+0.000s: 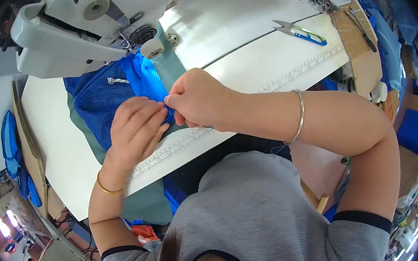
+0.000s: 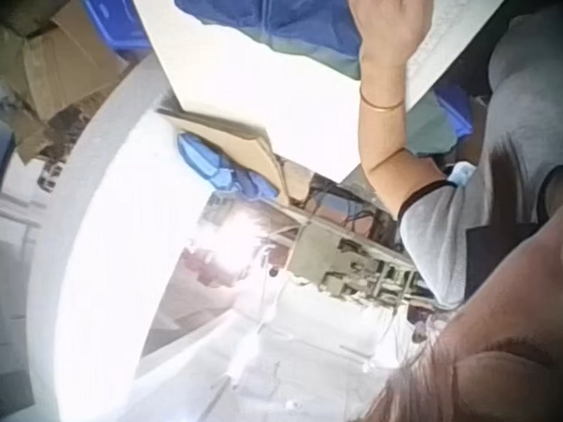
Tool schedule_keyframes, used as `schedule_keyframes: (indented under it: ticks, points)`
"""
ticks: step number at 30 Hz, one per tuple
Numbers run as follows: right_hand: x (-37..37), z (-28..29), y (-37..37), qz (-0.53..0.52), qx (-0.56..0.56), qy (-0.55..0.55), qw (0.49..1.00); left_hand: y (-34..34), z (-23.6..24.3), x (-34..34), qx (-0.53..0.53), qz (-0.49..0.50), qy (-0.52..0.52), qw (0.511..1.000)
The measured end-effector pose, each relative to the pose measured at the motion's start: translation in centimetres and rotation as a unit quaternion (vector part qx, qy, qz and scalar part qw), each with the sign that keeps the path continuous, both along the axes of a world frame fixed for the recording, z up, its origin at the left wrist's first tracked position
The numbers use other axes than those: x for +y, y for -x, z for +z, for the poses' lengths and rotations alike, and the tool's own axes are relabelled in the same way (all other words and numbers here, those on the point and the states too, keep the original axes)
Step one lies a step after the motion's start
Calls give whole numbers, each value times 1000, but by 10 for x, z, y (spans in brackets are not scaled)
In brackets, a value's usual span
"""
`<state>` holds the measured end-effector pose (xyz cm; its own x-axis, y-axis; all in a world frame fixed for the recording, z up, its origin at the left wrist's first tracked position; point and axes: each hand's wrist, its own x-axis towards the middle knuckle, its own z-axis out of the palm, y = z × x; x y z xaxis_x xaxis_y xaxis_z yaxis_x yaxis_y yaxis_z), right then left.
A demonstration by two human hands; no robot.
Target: Sewing blue mesh pockets onto fabric using an industrial sewing machine.
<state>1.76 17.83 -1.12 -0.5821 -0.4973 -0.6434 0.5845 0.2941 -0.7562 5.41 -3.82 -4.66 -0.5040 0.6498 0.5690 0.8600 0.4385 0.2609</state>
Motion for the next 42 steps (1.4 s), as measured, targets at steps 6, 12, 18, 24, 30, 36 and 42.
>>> schedule_keyframes:
  ticks: [6,12,18,24,30,36,42]
  points:
    - [-4,6,4,9,-37,-17,999,1,16,12,-118,96,10,988]
    - [-3,2,5,61,49,-47,996,8,17,10,-66,86,79,991]
    - [15,-36,-25,64,786,-109,605,6,13,9,-77,103,74,989]
    - [32,-38,-34,147,756,-127,625,4,12,9,-85,103,67,989]
    - [39,-37,-24,171,755,-135,619,10,13,14,-76,107,47,990]
    - [41,-35,-10,186,754,-150,612,20,12,16,-62,130,46,988]
    - [35,-38,2,181,754,-155,611,34,13,14,-57,147,62,986]
